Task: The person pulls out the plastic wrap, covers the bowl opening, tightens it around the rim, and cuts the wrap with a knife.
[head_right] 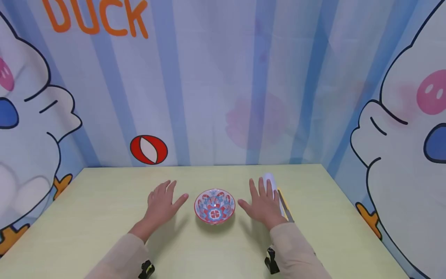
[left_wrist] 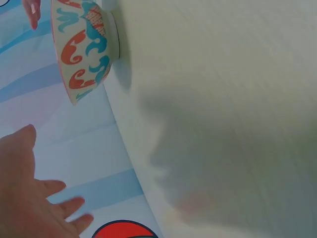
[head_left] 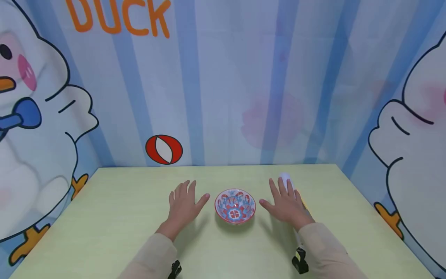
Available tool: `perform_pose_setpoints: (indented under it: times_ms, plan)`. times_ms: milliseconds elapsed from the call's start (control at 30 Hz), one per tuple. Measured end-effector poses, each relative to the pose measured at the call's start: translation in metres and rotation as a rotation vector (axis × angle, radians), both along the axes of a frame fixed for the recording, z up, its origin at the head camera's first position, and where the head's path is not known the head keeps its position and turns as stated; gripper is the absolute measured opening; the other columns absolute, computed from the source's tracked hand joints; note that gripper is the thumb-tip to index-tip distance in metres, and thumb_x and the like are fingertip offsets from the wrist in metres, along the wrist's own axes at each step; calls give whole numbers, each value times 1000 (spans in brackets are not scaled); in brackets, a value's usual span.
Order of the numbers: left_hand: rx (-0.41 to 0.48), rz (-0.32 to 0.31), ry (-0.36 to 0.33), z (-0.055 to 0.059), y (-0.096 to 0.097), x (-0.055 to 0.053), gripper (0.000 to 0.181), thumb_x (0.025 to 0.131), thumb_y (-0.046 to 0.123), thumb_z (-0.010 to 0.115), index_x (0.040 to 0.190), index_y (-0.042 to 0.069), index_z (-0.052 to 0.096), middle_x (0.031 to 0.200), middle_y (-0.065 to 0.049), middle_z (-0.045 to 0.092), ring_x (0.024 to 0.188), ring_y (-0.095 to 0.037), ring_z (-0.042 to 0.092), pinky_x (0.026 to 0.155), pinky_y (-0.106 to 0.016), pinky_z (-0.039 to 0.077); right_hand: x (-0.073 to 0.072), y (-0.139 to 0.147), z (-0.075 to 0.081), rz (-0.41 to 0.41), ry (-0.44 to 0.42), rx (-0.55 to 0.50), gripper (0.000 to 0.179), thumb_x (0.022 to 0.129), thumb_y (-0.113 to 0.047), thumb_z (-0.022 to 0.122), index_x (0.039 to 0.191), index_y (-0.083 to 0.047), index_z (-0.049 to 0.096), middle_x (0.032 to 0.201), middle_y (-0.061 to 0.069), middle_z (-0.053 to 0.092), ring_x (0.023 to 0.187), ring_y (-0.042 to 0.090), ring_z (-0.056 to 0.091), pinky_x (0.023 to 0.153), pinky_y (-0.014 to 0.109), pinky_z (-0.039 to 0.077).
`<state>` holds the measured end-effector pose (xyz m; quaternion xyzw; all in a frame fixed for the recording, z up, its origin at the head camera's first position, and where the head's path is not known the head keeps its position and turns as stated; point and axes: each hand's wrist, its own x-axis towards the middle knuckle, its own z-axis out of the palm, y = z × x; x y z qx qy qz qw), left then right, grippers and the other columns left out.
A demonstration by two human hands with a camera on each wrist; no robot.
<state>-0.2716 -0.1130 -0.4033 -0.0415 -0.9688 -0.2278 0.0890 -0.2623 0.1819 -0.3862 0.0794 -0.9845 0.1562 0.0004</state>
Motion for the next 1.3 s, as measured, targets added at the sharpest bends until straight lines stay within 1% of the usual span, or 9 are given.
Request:
perform_pose_setpoints:
  times_ms: [133,233,433,533,733,933,1133,1200,1300]
  plan:
    - [59,-20,32,10,0,-3,61,90,45,52,136,6,41,138,-16,43,127,-33,39,103,-54,34,1,2,5,-8,-10,4,77,90,-46,49,145,-1,20,149,26,17,137,46,8,107,64,12]
    - [117,-31,14,14,2,-3,55,91,42,52,133,7,46,135,-14,47,124,-31,44,100,-50,39,3,5,8,-31,-16,12,72,89,-42,53,141,1,28,140,26,32,130,46,24,103,64,22]
    - [185,-11,79,14,2,-4,38,92,34,53,123,11,56,113,-6,62,100,-22,59,84,-39,50,13,16,12,-59,-18,25,66,88,-38,56,138,1,34,132,25,39,119,43,35,89,61,36]
    - [207,5,110,12,-2,-2,31,92,29,53,117,12,61,104,-4,64,92,-19,59,77,-35,51,20,29,12,-69,-29,11,62,89,-32,54,136,3,35,130,28,39,116,44,36,84,59,39]
    - [243,15,82,1,-6,6,27,92,27,55,113,13,63,100,-3,65,88,-16,58,75,-33,51,32,58,0,-158,-140,-35,54,83,-20,52,120,16,36,110,28,45,93,37,45,74,49,43]
    - [232,39,62,0,-7,9,26,90,30,56,111,15,64,98,-1,66,86,-16,58,74,-33,51,43,74,-4,-163,-281,-134,50,83,-30,55,107,10,37,94,19,46,74,25,45,60,34,40]
    - [212,76,30,2,-10,12,28,89,34,56,110,16,65,99,-2,67,86,-17,59,74,-35,51,55,82,-5,-217,-499,-151,58,83,-51,57,103,2,43,80,11,52,66,21,50,53,32,45]
    - [218,73,27,2,-11,12,28,89,34,56,109,17,65,98,-2,67,85,-17,59,74,-35,51,57,81,-7,-218,-516,-159,57,82,-53,58,100,0,46,80,10,53,68,21,53,54,33,48]
    - [228,50,21,1,-11,12,28,89,35,56,108,17,65,97,-2,67,84,-16,60,72,-34,50,60,77,-9,-198,-487,-173,57,83,-49,59,107,2,47,80,9,54,66,20,54,53,33,48]
